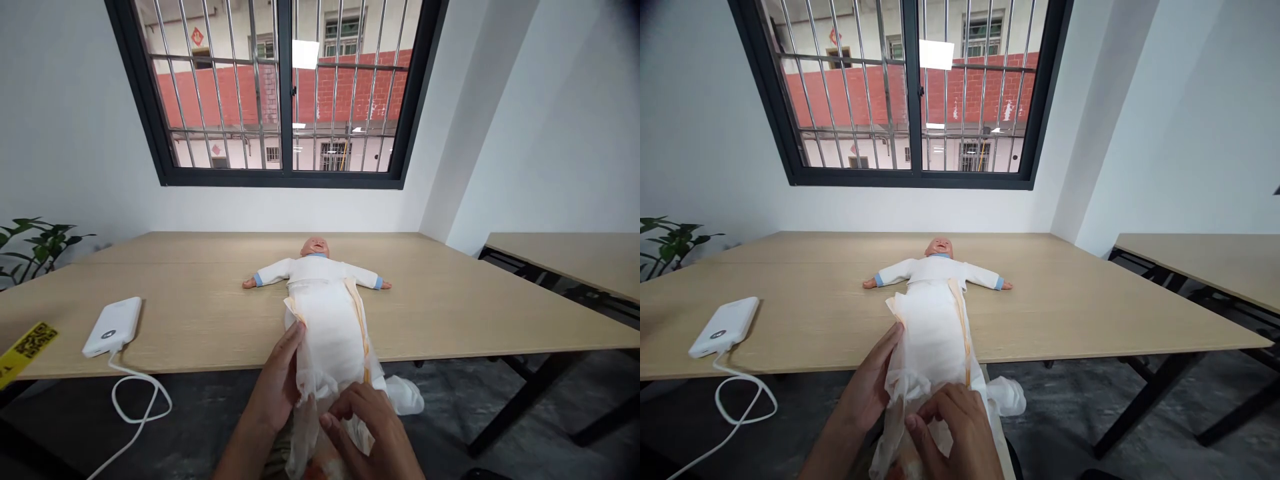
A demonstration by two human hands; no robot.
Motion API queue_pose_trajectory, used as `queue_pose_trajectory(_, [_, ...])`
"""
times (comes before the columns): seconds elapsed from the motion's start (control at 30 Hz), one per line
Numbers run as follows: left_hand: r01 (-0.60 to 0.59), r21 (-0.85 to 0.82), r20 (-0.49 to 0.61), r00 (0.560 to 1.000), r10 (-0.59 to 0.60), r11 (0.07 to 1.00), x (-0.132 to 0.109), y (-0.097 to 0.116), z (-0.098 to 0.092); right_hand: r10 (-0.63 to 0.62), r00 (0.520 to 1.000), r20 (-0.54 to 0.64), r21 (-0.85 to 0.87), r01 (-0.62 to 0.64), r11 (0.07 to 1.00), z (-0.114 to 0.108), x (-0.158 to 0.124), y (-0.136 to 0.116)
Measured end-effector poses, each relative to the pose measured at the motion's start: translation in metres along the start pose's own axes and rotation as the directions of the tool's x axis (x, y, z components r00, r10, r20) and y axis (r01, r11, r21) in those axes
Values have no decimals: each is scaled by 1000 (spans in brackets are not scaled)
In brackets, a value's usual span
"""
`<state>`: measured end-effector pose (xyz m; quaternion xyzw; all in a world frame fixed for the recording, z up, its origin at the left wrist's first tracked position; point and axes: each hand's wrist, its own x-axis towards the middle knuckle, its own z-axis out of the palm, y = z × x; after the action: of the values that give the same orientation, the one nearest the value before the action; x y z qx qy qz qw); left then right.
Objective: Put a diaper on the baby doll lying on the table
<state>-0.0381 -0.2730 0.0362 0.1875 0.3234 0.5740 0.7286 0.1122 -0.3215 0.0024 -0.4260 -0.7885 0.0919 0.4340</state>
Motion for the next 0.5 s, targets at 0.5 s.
queue_pose_trajectory(0.5, [-64,-22,66,996,65,998,-5,-13,-1,116,992,-47,63,-113,992,-13,-10,-1])
